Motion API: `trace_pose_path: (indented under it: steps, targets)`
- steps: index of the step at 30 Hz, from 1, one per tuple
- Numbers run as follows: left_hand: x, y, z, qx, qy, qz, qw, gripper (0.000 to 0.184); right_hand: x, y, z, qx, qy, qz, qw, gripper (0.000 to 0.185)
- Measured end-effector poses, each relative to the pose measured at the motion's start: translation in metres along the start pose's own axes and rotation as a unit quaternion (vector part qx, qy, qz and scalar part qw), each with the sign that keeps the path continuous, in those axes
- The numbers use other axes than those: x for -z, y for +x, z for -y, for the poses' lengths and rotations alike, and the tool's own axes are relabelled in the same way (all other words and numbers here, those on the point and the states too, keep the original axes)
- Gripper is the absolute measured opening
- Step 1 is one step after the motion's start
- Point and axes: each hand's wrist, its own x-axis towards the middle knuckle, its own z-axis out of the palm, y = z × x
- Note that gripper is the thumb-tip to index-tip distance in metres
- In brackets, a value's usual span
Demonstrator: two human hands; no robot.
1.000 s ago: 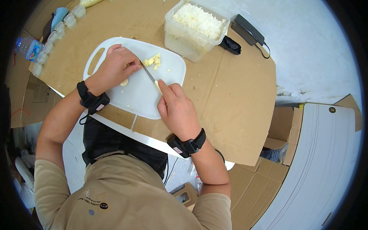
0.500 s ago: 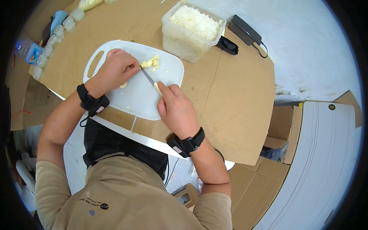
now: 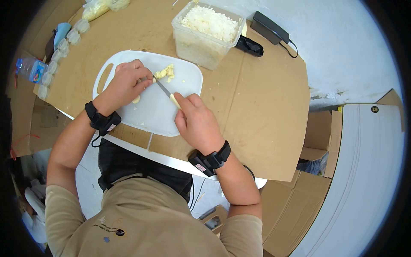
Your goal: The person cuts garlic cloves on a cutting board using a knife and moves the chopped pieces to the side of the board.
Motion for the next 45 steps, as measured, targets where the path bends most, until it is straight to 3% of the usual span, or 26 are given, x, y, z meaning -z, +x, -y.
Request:
trace_pose_path:
  steps: [45]
  targets:
    - [0.0004,0.0031,-0.0026,0.002,0.013,-0.002,1.000,0.005,-0.0007,0.0008,0.0055,0.021,-0.017,-0.019,0.999,0.044]
